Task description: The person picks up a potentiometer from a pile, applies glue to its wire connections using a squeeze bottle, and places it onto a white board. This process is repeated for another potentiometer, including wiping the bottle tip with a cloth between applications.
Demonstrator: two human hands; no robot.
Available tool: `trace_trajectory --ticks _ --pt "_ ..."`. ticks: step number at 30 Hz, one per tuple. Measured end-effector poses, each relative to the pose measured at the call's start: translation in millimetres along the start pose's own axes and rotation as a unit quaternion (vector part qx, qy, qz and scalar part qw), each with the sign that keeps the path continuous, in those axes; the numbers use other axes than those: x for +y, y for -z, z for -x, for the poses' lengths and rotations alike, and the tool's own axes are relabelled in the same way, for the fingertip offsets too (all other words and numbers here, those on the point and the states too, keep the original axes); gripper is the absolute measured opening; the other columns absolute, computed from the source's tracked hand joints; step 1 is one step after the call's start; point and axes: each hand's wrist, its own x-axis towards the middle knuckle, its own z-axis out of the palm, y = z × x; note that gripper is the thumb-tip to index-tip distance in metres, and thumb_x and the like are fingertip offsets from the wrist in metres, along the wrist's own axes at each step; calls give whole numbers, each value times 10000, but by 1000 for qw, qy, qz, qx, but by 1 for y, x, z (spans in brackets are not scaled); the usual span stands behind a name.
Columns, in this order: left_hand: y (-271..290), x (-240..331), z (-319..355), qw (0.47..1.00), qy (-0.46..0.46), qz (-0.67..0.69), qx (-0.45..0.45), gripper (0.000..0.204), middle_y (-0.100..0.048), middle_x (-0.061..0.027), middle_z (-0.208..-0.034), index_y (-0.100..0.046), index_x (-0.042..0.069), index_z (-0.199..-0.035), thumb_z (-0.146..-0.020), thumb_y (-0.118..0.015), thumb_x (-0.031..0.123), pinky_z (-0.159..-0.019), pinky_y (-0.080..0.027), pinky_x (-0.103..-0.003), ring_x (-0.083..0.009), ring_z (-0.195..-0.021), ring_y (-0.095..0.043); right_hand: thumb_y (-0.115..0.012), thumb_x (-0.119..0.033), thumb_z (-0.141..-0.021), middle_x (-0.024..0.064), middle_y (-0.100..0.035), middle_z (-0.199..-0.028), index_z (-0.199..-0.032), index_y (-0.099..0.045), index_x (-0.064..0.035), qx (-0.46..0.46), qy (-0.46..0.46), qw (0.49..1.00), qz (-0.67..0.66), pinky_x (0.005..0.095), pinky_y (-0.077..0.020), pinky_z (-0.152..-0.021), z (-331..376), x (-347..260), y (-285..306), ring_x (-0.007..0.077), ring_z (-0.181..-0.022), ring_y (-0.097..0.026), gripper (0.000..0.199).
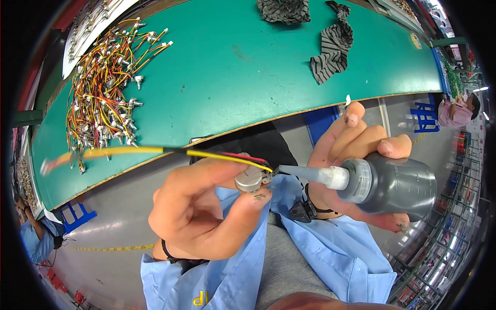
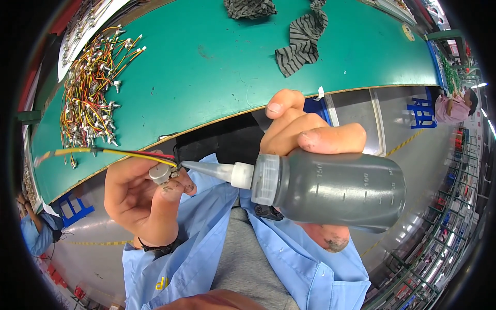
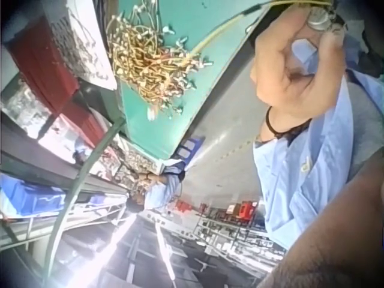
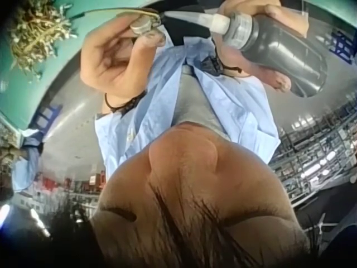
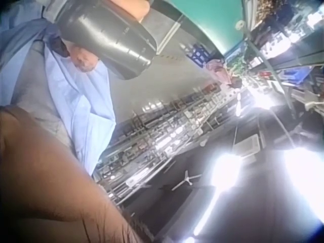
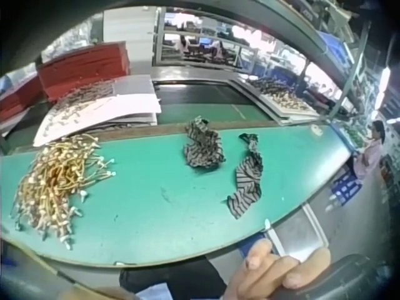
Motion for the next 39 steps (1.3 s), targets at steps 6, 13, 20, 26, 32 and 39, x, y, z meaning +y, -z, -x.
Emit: trace_trajectory --ticks 6,13,20,26,32,39 --pt "1 -1 -1 994 72 77 -5 340 -661 -204 -901 -514 -151 -1085 -773 -639 -100 -725 -540 -316 -207 -792 -672 -532 -753 -746 8 -384 -550 -1030 -474 -18 17 0 1000 -6 350 -291 -851 1 0 -3 113 -449 -315 790" --pt "-6 0 -5 991 116 74 -4 327 -620 -151 -819 -496 -107 -1089 -856 -588 105 -488 -504 -305 -192 -553 -610 -547 -756 -731 14 -382 -553 -1010 -465 -30 27 -13 1000 -6 352 -289 -849 4 1 -3 118 -448 -306 782" --pt "-2 1 -5 974 165 153 -12 337 -627 -151 -812 -501 -115 -1119 -873 -577 103 -516 -497 -312 -190 -584 -609 -549 -753 -732 15 -383 -560 -1016 -463 -30 19 -11 1000 -8 359 -291 -863 4 1 -2 123 -464 -318 781" --pt "6 -4 -7 942 174 283 -49 312 -635 -167 -811 -491 -128 -1160 -905 -521 50 -593 -514 -324 -193 -655 -614 -533 -757 -740 12 -383 -568 -1022 -460 -28 11 -23 1000 -17 362 -294 -882 3 -1 -1 124 -491 -323 784" --pt "11 -3 -11 928 186 315 -64 323 -633 -162 -807 -488 -125 -1182 -911 -504 49 -584 -495 -306 -195 -651 -609 -500 -740 -780 9 -392 -585 -1051 -504 -9 97 -36 992 -73 362 -328 -900 2 7 1 122 -516 -345 779" --pt "35 10 -43 975 149 151 -73 308 -630 -133 -814 -507 -90 -1197 -913 -510 29 -621 -495 -287 -172 -693 -606 -484 -709 -814 39 -476 -665 -1078 -532 -6 245 -84 962 -89 385 -378 -940 3 24 5 154 -598 -442 752"
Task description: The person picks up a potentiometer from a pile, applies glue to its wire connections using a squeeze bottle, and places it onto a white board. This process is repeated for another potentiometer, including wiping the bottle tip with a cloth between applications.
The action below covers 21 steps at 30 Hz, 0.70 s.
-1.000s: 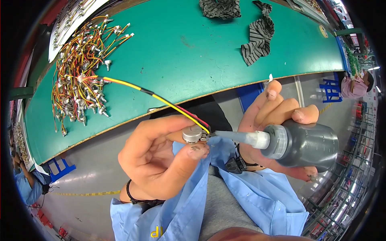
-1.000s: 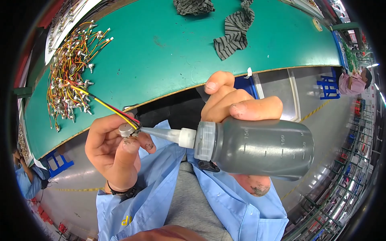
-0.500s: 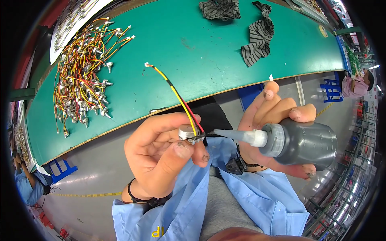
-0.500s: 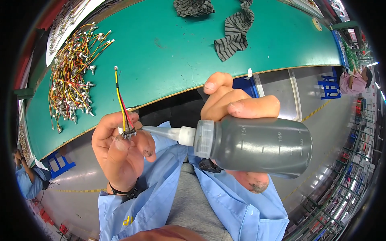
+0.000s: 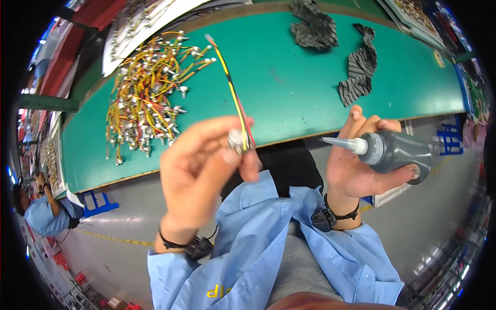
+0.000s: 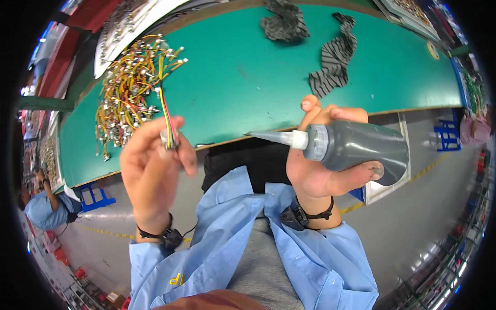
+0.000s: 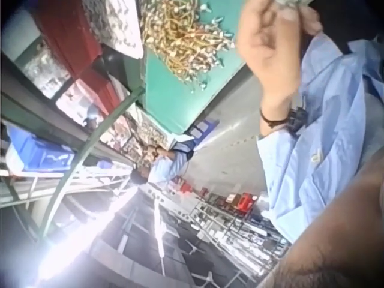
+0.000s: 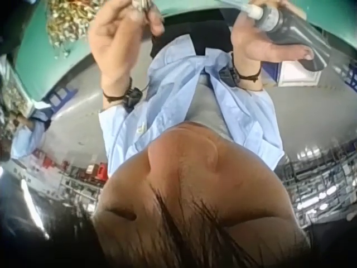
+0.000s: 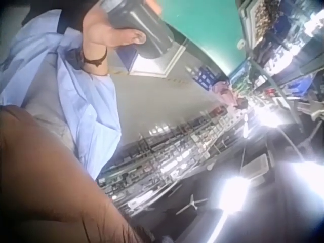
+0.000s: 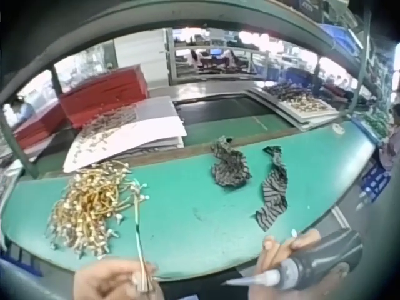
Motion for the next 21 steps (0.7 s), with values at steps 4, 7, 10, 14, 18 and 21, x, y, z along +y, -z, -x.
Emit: trace_trajectory --ticks 4,7,10,14,18,21 --pt "35 45 -50 961 -36 -275 19 275 -632 -95 -849 -537 -63 -1181 -921 -507 20 -659 -499 -264 -133 -731 -598 -475 -702 -825 78 -540 -777 -1073 -526 -8 -21 -41 999 -25 412 -387 -967 -7 9 5 203 -709 -544 739" --pt "72 70 -107 895 -79 -438 -15 249 -641 -90 -863 -556 -43 -1158 -925 -494 20 -688 -502 -268 -145 -759 -615 -463 -687 -841 101 -565 -859 -1068 -520 -4 13 -42 999 -1 427 -384 -980 -14 17 4 238 -802 -598 722" --pt "101 100 -175 766 -139 -622 -78 246 -652 -132 -904 -563 -3 -1151 -918 -498 41 -734 -503 -317 -232 -818 -639 -429 -641 -886 103 -563 -946 -1065 -507 6 -33 -34 999 6 438 -398 -966 -25 27 7 280 -904 -611 676" --pt "152 118 -267 526 -203 -799 -209 297 -621 -201 -1016 -531 58 -1196 -902 -509 88 -802 -478 -419 -370 -947 -596 -405 -584 -925 95 -557 -980 -1067 -499 13 1 -40 999 9 437 -400 -962 -41 38 7 290 -920 -605 621" --pt "184 131 -346 403 -92 -874 -255 310 -603 -213 -1074 -518 38 -1200 -896 -516 98 -828 -467 -422 -388 -973 -568 -400 -574 -932 92 -552 -1004 -1078 -492 9 16 -64 997 31 438 -404 -956 -52 44 -2 295 -944 -601 608" --pt "240 138 -398 417 -99 -877 -218 304 -606 -213 -1065 -521 69 -1210 -909 -510 111 -805 -460 -433 -391 -947 -573 -394 -567 -936 94 -559 -1013 -1093 -483 4 18 -71 996 46 436 -402 -959 -66 56 2 280 -965 -597 599"
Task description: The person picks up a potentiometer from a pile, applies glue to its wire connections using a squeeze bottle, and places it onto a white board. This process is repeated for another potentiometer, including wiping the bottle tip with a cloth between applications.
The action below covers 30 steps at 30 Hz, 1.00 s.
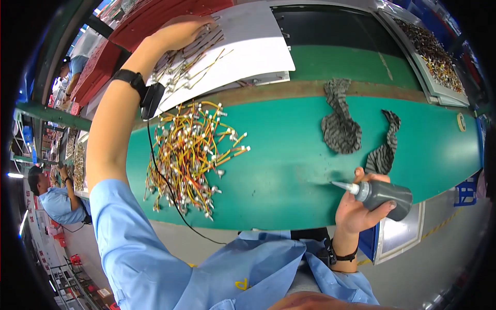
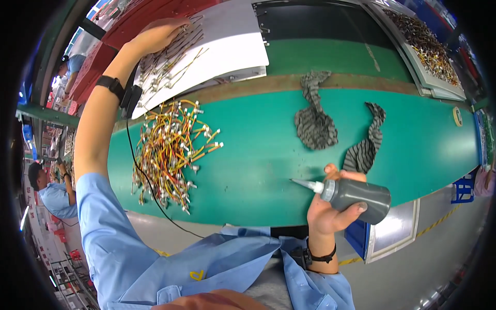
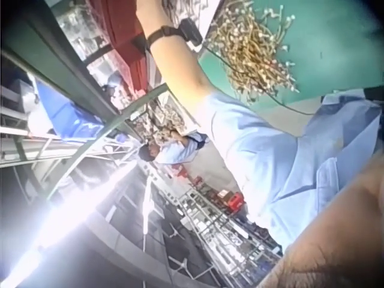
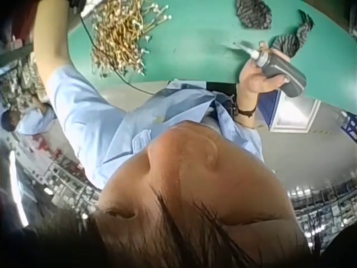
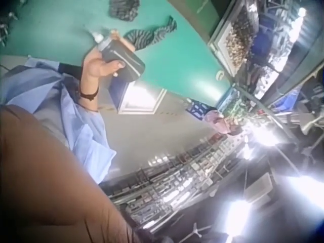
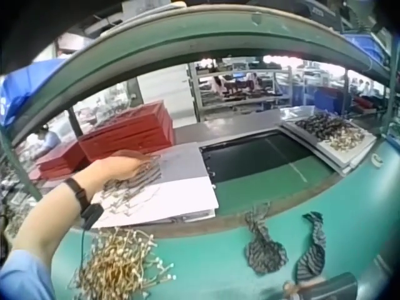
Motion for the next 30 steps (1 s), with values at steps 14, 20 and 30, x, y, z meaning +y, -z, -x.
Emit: trace_trajectory --ticks 14,20,30 --pt "-2 -55 -27 855 -177 479 92 309 -565 -262 -1202 -607 52 -1134 -886 -595 237 -983 -406 -401 -269 -1130 -565 -403 -516 -955 109 -554 -1108 -1140 -452 -14 36 -28 999 -2 432 -390 -976 -17 6 4 216 -1005 -596 538" --pt "-33 -83 -20 975 113 192 -8 318 -631 -171 -895 -514 150 -1264 -971 -409 82 -732 -458 -381 -271 -749 -575 -380 -512 -965 110 -551 -1110 -1151 -451 -29 42 -29 999 13 434 -395 -972 -15 8 3 216 -1018 -601 522" --pt "-95 -154 -27 980 97 105 139 275 -636 -209 -958 -563 112 -1173 -903 -519 143 -782 -469 -441 -362 -928 -615 -369 -510 -969 103 -558 -1125 -1186 -438 -30 57 -21 998 29 419 -397 -989 -8 5 11 206 -1047 -597 531"
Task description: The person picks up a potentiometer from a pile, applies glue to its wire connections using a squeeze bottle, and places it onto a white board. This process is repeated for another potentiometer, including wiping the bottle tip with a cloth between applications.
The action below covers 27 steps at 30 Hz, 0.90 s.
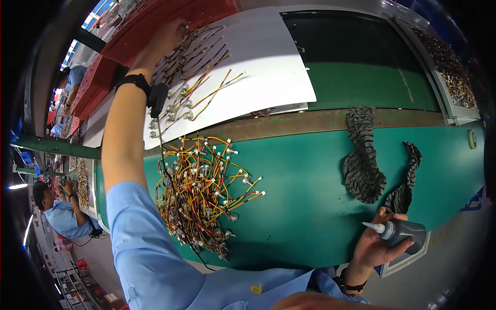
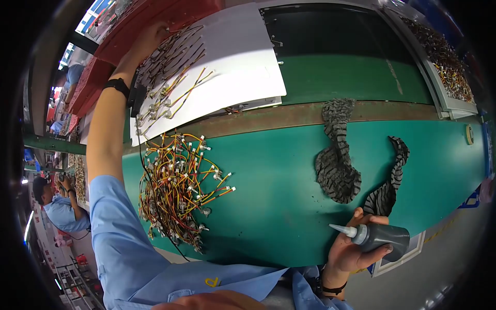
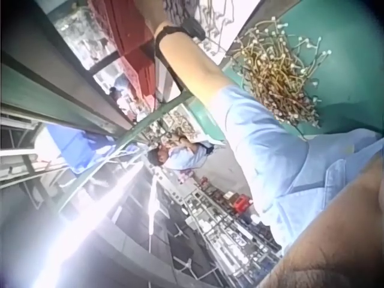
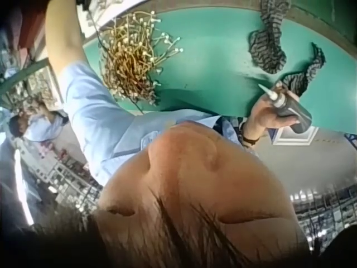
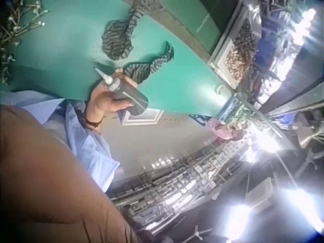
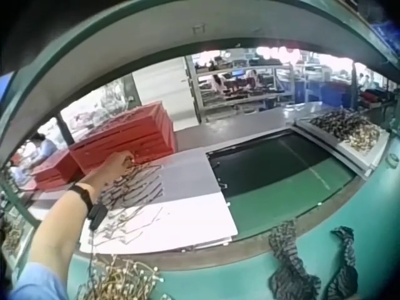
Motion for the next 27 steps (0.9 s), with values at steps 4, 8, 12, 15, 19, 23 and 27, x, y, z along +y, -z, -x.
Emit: trace_trajectory --ticks 4,8,12,15,19,23,27 --pt "-24 -8 3 996 92 7 -20 265 -640 -201 -1008 -608 84 -1128 -887 -544 174 -807 -477 -426 -359 -941 -622 -368 -512 -968 95 -557 -1161 -1215 -421 -21 27 -31 999 16 411 -379 -1014 1 -1 8 193 -1060 -594 552" --pt "-40 -9 2 991 131 -11 22 263 -644 -202 -1035 -650 70 -1086 -864 -566 183 -823 -484 -408 -355 -957 -628 -368 -514 -968 88 -557 -1181 -1237 -406 -14 -16 -26 999 19 415 -349 -1045 -3 0 4 188 -1064 -593 569" --pt "-46 -5 4 981 186 34 -33 259 -649 -203 -1033 -679 75 -1050 -837 -581 185 -840 -485 -385 -342 -977 -630 -373 -516 -966 85 -560 -1173 -1231 -410 -14 -4 -28 1000 13 423 -322 -1067 -2 0 0 189 -1066 -594 569" --pt "-46 0 3 985 157 64 -34 250 -652 -212 -1007 -692 79 -1024 -824 -580 179 -839 -485 -384 -337 -976 -632 -375 -513 -966 83 -560 -1171 -1237 -400 -11 22 -20 999 11 430 -319 -1067 -1 0 3 190 -1063 -596 571" --pt "-50 -3 6 985 155 61 -40 260 -650 -204 -1014 -680 84 -1040 -820 -588 187 -832 -487 -378 -337 -969 -634 -379 -509 -966 87 -562 -1167 -1234 -401 -11 -11 -24 1000 11 432 -333 -1058 -3 0 2 193 -1063 -598 566" --pt "-50 -6 9 987 155 47 -11 286 -646 -199 -1005 -648 81 -1076 -821 -599 202 -819 -489 -376 -342 -957 -631 -379 -508 -966 89 -567 -1147 -1226 -416 -40 12 -17 1000 10 431 -352 -1042 0 -3 -1 202 -1062 -597 536" --pt "-26 -3 19 995 45 -65 60 294 -660 -164 -980 -619 71 -1087 -824 -616 202 -774 -492 -369 -283 -909 -650 -378 -513 -964 96 -570 -1123 -1207 -446 -72 44 -3 999 -30 432 -364 -1032 1 0 -10 233 -1036 -606 508"
